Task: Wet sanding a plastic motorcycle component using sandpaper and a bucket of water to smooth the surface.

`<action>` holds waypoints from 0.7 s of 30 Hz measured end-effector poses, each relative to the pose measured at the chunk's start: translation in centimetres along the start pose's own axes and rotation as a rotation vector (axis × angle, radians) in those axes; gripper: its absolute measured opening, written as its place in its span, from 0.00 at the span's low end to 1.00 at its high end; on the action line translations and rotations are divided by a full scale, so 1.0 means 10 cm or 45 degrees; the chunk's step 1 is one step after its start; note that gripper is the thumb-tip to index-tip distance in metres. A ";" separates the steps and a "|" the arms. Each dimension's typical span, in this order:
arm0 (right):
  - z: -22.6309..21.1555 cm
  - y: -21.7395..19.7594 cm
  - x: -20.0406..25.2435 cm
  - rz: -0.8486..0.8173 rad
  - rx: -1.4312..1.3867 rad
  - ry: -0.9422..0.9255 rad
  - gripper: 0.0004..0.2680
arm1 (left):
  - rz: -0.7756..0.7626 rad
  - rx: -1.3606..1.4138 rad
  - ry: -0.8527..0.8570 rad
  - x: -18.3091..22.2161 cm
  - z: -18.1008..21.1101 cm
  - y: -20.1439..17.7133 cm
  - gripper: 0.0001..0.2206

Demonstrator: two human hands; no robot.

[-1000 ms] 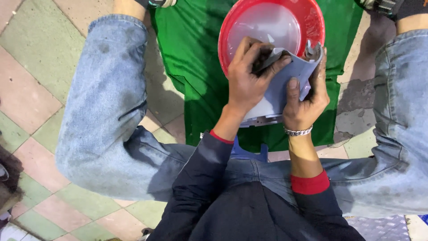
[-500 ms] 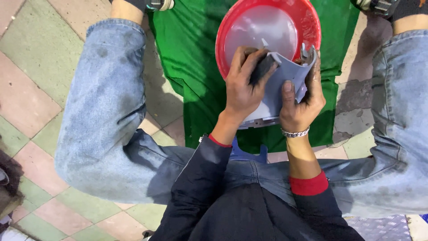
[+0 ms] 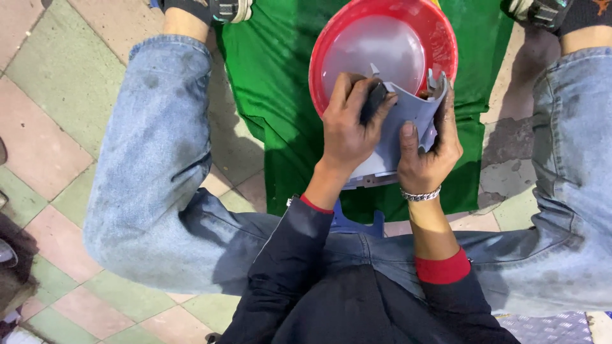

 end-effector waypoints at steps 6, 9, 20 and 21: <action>0.00 0.00 0.00 -0.008 -0.010 0.016 0.24 | 0.011 0.053 -0.002 -0.05 0.06 -0.02 0.11; -0.03 0.00 -0.02 -0.021 0.038 0.008 0.24 | 0.032 0.018 0.016 0.03 0.03 -0.06 0.12; 0.18 -0.57 -0.25 -0.153 -0.104 0.258 0.25 | 0.226 0.009 -0.450 -0.35 0.25 -0.98 0.17; 0.30 -0.73 -0.25 -0.075 -0.170 0.254 0.24 | 0.193 -0.168 -0.369 -0.45 0.44 -1.16 0.14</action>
Point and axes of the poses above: each hand's wrist, its own x-axis away from the middle knuckle, its own y-axis out of the palm, z = x × y, the point moved 8 cm from there along -x, towards the middle knuckle, and after that the axes turned 9 degrees about y, right-handed, at the moved point
